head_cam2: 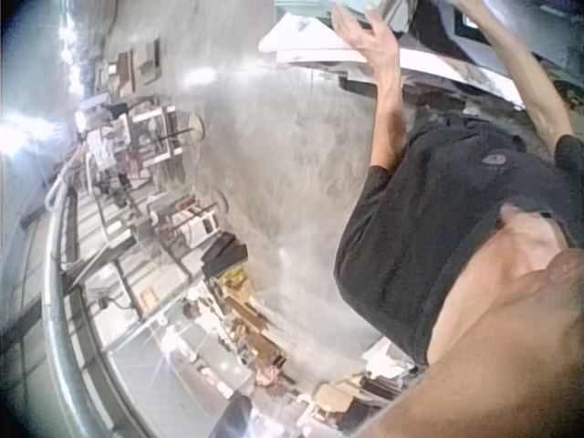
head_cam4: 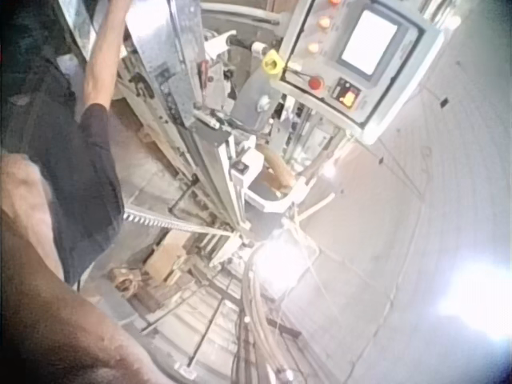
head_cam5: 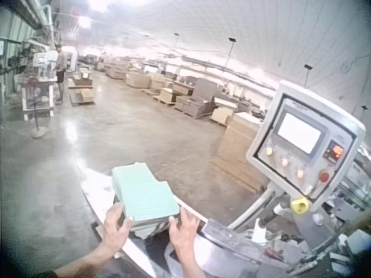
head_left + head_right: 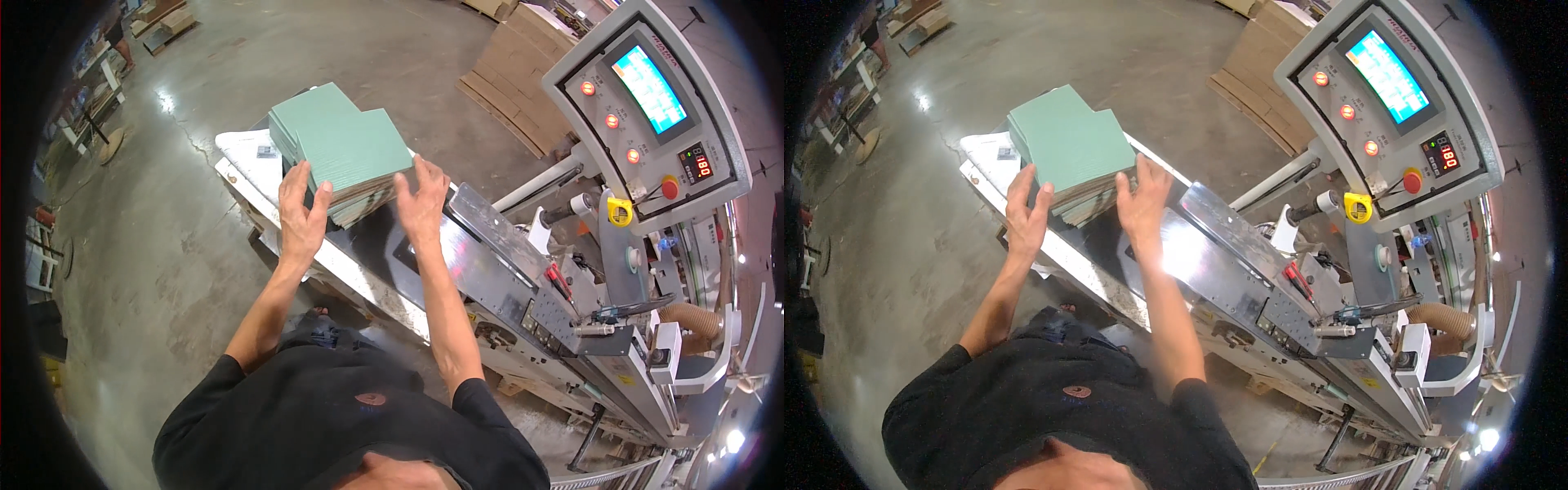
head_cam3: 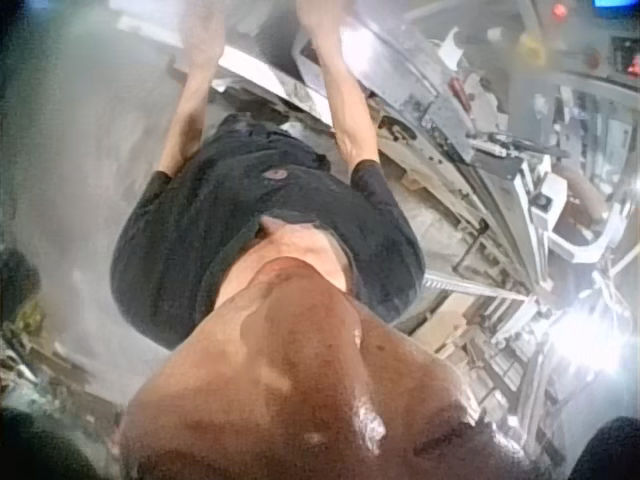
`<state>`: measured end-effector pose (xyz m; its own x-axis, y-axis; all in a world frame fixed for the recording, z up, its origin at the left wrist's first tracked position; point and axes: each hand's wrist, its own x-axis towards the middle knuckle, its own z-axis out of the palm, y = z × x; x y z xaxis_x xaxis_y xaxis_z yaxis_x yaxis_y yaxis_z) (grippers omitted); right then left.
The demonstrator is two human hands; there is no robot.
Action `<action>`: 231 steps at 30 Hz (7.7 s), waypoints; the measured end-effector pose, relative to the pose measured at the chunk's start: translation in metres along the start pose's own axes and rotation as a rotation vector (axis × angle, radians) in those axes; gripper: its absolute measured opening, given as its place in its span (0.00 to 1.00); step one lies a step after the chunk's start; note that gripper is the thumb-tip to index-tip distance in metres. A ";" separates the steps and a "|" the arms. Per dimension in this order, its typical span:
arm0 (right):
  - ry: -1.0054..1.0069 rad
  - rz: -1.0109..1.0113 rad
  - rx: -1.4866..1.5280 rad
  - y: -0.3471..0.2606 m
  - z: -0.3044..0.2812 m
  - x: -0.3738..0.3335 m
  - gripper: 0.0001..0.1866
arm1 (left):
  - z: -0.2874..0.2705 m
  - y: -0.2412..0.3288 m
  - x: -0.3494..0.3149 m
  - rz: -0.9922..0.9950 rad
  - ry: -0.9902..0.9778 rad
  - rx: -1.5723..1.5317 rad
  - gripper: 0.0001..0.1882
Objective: The person repeatedly places light green rectangular panels onto a machine table, aligns them, and pushes them through a processing mechanism. After processing, the person stacks the panels on a nearby wooden pallet. The person also gathers a stack of processed panels from the pallet and returns them to the machine table to continue the cycle.
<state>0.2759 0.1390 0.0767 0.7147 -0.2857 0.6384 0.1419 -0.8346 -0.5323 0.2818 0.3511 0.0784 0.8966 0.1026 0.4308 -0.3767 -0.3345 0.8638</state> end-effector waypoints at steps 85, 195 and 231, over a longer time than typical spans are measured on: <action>0.746 0.925 0.206 0.067 -0.182 -0.248 0.28 | 0.208 0.061 -0.183 0.815 -0.923 -0.044 0.23; 1.062 1.039 1.102 0.034 -0.130 -0.222 0.16 | 0.111 -0.002 -0.108 0.568 -0.933 -0.221 0.24; 0.702 0.912 -0.026 0.076 -0.214 -0.254 0.25 | 0.233 0.062 -0.215 0.916 -0.981 -0.105 0.20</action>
<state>-0.0418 0.0473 -0.0069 0.0047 -0.9808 0.1950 -0.2518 -0.1899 -0.9490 0.1202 0.0901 -0.0210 0.0931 -0.8401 0.5345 -0.9022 0.1559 0.4022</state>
